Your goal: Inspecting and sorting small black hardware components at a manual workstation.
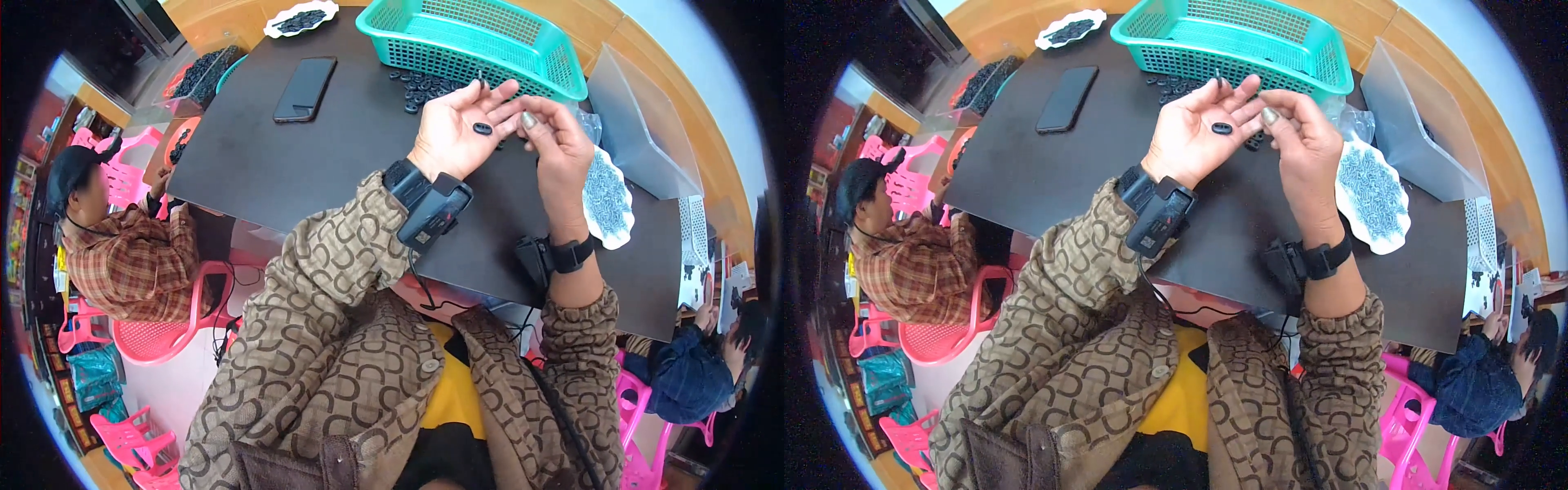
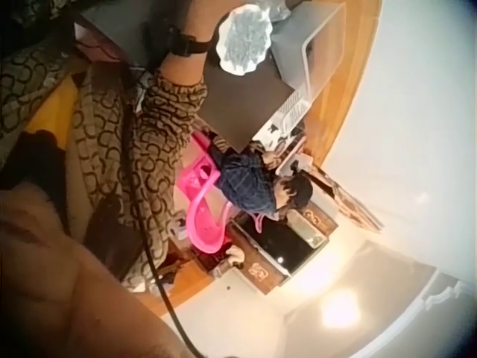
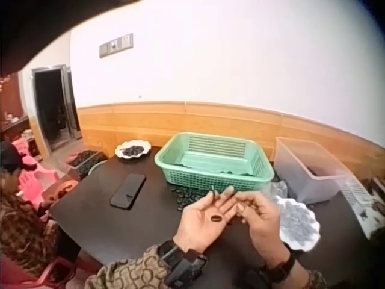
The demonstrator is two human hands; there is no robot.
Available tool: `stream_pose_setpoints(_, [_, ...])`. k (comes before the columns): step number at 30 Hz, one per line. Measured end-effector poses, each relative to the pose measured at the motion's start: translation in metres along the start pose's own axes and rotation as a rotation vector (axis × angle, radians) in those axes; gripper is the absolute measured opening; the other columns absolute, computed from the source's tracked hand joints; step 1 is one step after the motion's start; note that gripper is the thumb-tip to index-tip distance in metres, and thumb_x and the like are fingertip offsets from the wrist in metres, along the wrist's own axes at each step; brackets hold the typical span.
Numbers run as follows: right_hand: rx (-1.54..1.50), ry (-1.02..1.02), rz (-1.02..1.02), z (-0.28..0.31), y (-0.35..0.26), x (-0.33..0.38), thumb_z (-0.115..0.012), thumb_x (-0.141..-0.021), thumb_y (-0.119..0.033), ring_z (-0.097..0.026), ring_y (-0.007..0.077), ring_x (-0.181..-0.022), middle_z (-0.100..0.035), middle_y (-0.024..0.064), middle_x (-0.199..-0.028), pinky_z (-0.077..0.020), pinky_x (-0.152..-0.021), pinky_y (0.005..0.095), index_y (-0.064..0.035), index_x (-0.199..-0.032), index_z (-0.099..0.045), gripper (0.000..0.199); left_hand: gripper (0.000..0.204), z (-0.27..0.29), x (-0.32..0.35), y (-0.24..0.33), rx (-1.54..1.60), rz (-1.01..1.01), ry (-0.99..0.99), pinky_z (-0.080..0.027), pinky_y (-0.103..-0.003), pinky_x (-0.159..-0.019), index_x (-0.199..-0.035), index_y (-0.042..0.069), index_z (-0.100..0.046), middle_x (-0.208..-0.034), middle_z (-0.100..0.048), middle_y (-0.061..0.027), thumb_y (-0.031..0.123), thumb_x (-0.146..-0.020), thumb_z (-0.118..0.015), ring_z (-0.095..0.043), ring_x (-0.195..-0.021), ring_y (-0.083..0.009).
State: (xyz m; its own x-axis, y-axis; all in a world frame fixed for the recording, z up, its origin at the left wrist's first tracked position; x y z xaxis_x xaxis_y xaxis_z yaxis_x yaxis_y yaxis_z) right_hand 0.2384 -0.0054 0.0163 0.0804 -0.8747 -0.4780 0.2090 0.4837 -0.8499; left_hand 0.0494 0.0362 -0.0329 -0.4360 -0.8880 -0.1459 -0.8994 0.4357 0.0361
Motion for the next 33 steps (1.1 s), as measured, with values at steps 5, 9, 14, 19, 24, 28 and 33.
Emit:
stream_pose_setpoints(5, [-0.094,0.009,0.015,0.001,-0.001,0.004,-0.085,-0.12,-0.006,-0.075,0.0044,-0.1,-0.086,-0.0022,-0.116,-0.0558,-0.084,0.0221,0.0001,-0.142,-0.088,0.023,0.04,-0.006,0.0,-0.001,-0.011,0.02,-0.05,-0.057,-0.065,-0.133,-0.14,-0.005,-0.073,-0.16,-0.079,-0.0294,0.028,-0.133,-0.053,-0.072,-0.153,-0.0515])
stream_pose_setpoints(9, [-0.017,-0.053,0.041,-0.004,-0.002,0.003,-0.086,-0.12,-0.005,-0.075,0.0057,-0.101,-0.086,-0.0021,-0.117,-0.0584,-0.089,0.0236,0.0005,-0.141,-0.088,0.022,0.035,-0.004,-0.003,0.002,-0.099,0.01,-0.047,-0.05,-0.067,-0.142,-0.129,-0.002,-0.077,-0.178,-0.066,-0.0334,0.027,-0.132,-0.058,-0.058,-0.171,-0.0524])
stream_pose_setpoints(14, [0.23,-0.14,0.187,-0.005,-0.016,-0.003,-0.087,-0.114,-0.001,-0.078,0.0119,-0.107,-0.086,0.0024,-0.121,-0.0618,-0.097,0.0298,0.0017,-0.134,-0.088,0.021,0.037,-0.007,-0.007,0.003,-0.164,-0.002,-0.05,-0.051,-0.066,-0.142,-0.134,-0.005,-0.077,-0.18,-0.064,-0.0354,0.027,-0.132,-0.058,-0.058,-0.171,-0.053])
stream_pose_setpoints(19, [0.212,-0.179,0.172,-0.009,-0.011,-0.005,-0.086,-0.108,0.004,-0.076,0.0143,-0.101,-0.083,0.005,-0.115,-0.0619,-0.092,0.0317,0.0017,-0.129,-0.087,0.021,0.047,-0.018,-0.009,-0.005,-0.215,-0.032,0.052,-0.063,-0.056,-0.124,-0.152,-0.011,-0.073,-0.153,-0.085,-0.0294,0.027,-0.129,-0.056,-0.081,-0.14,-0.0412])
stream_pose_setpoints(24, [0.179,-0.23,0.131,-0.013,-0.009,-0.001,-0.087,-0.108,0.004,-0.075,0.0132,-0.105,-0.08,0.0026,-0.116,-0.0606,-0.096,0.0304,0.0024,-0.133,-0.087,0.025,0.043,-0.017,-0.005,-0.001,-0.244,-0.008,-0.021,-0.044,-0.067,-0.148,-0.144,-0.009,-0.076,-0.179,-0.066,-0.0363,0.029,-0.131,-0.059,-0.058,-0.171,-0.0542])
stream_pose_setpoints(28, [0.195,-0.245,0.111,-0.015,-0.013,0.0,-0.087,-0.107,0.004,-0.073,0.0127,-0.104,-0.08,0.0019,-0.115,-0.0604,-0.095,0.0301,0.002,-0.133,-0.087,0.027,0.044,-0.013,-0.004,0.0,-0.24,0.003,-0.03,-0.043,-0.068,-0.149,-0.145,-0.009,-0.077,-0.179,-0.066,-0.0356,0.029,-0.131,-0.059,-0.057,-0.171,-0.0546])
stream_pose_setpoints(33, [0.196,-0.27,0.04,-0.014,-0.012,0.002,-0.087,-0.108,0.004,-0.072,0.0086,-0.101,-0.08,-0.0005,-0.113,-0.0587,-0.092,0.0278,0.0017,-0.128,-0.086,0.021,0.041,-0.013,-0.003,-0.005,-0.249,0.021,0.03,-0.053,-0.062,-0.135,-0.145,-0.007,-0.075,-0.166,-0.075,-0.0328,0.027,-0.13,-0.059,-0.07,-0.154,-0.0478])
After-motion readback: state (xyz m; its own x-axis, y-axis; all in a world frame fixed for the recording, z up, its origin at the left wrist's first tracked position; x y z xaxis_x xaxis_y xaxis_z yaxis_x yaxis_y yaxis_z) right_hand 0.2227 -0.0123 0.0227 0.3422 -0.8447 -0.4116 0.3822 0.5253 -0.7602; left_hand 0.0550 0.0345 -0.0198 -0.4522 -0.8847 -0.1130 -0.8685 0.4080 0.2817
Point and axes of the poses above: each hand's wrist, its own x-axis away from the middle knuckle, its own z-axis out of the back of the hand, y = z × x, the point moved 2 cm from there along -x, towards the middle knuckle
